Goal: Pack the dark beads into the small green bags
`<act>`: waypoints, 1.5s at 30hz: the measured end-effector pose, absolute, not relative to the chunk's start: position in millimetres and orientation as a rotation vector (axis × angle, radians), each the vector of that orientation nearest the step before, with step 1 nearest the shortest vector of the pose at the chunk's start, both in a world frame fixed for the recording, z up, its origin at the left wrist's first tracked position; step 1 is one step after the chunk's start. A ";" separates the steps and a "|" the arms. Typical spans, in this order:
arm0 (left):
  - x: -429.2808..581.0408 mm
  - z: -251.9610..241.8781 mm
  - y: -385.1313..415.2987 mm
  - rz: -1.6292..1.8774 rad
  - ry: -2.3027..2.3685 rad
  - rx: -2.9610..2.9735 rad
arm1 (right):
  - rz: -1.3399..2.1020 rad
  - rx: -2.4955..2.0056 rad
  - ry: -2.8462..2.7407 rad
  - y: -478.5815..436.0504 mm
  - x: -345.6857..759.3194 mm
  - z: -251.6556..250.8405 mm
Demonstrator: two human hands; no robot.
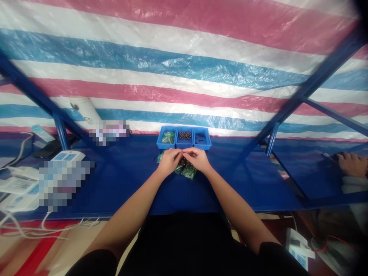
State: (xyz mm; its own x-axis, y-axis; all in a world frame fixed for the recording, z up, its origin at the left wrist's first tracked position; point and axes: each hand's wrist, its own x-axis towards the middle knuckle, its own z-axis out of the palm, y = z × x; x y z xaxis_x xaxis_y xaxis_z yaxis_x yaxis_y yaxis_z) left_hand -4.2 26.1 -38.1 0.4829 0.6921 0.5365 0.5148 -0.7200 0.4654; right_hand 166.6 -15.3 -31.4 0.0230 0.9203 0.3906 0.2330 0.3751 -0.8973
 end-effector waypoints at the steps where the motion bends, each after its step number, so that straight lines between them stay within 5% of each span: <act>1: -4.1 -38.2 26.0 1.071 1.035 2.492 | 0.741 -1.093 -1.488 -16.0 166.4 -30.5; 45: -3.4 -41.8 26.8 1.119 1.094 2.492 | 0.434 -1.265 -1.620 -13.4 175.5 -31.9</act>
State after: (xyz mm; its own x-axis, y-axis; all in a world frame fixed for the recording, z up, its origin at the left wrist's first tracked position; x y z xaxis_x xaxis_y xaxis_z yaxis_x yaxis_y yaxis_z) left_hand -3.4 26.8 -41.8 0.4398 0.6985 0.5645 0.5480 -0.7067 0.4475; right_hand 175.5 -13.4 -31.9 0.0401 0.8773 0.4782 0.5206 0.3902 -0.7594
